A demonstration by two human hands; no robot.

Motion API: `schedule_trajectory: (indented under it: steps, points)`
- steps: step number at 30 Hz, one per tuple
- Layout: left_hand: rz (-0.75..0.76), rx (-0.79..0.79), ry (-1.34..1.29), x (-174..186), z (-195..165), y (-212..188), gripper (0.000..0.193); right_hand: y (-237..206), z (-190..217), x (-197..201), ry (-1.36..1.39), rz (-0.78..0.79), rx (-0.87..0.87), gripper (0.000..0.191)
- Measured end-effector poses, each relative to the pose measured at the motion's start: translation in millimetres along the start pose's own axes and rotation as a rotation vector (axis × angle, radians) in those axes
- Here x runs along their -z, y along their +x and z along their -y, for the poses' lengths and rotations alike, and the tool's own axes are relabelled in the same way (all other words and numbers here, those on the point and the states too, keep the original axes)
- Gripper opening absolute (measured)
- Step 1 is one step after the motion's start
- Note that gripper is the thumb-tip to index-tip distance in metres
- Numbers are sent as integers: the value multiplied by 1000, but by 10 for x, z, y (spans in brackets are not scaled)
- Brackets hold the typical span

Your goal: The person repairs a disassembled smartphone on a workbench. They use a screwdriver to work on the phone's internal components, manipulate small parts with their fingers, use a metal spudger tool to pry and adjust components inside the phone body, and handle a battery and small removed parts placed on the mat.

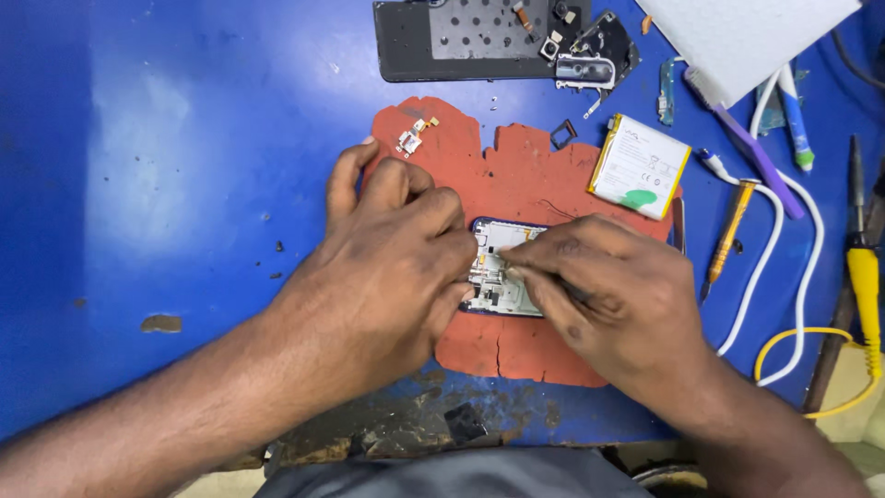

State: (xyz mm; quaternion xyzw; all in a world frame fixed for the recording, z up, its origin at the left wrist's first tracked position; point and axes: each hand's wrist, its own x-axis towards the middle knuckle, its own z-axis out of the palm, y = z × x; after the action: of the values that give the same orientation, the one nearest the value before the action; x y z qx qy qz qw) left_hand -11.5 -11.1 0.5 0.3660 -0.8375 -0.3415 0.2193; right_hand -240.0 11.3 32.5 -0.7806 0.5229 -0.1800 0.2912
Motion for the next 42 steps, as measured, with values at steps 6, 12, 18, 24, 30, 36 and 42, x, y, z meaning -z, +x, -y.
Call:
schedule_trajectory:
  steps: [6, 12, 18, 24, 30, 36, 42]
  points:
    - [-10, -4, 2, -26, 1, 23, 19, 7, -28, -8, 57, 14, -102, 25]
    - [-8, 10, -3, -35, 9, 25, 15, -2, -40, -20, 54, 18, -112, 26]
    - [-15, -7, -3, -40, 25, 26, 17, 1, -37, -20, 23, 17, -118, 27]
    - [-9, -5, 4, -48, 34, 20, 17, 6, -56, -28, 38, 27, -129, 26]
    - [-8, -9, 7, -55, 43, 18, 17, 9, -62, -28, 46, 31, -103, 27]
    - [-13, -1, -8, -68, 39, 16, 17, 24, -47, -26, 14, 44, -126, 27]
    - [-19, 10, -5, -75, 27, 18, 18, 40, -46, -27, 21, 55, -166, 25]
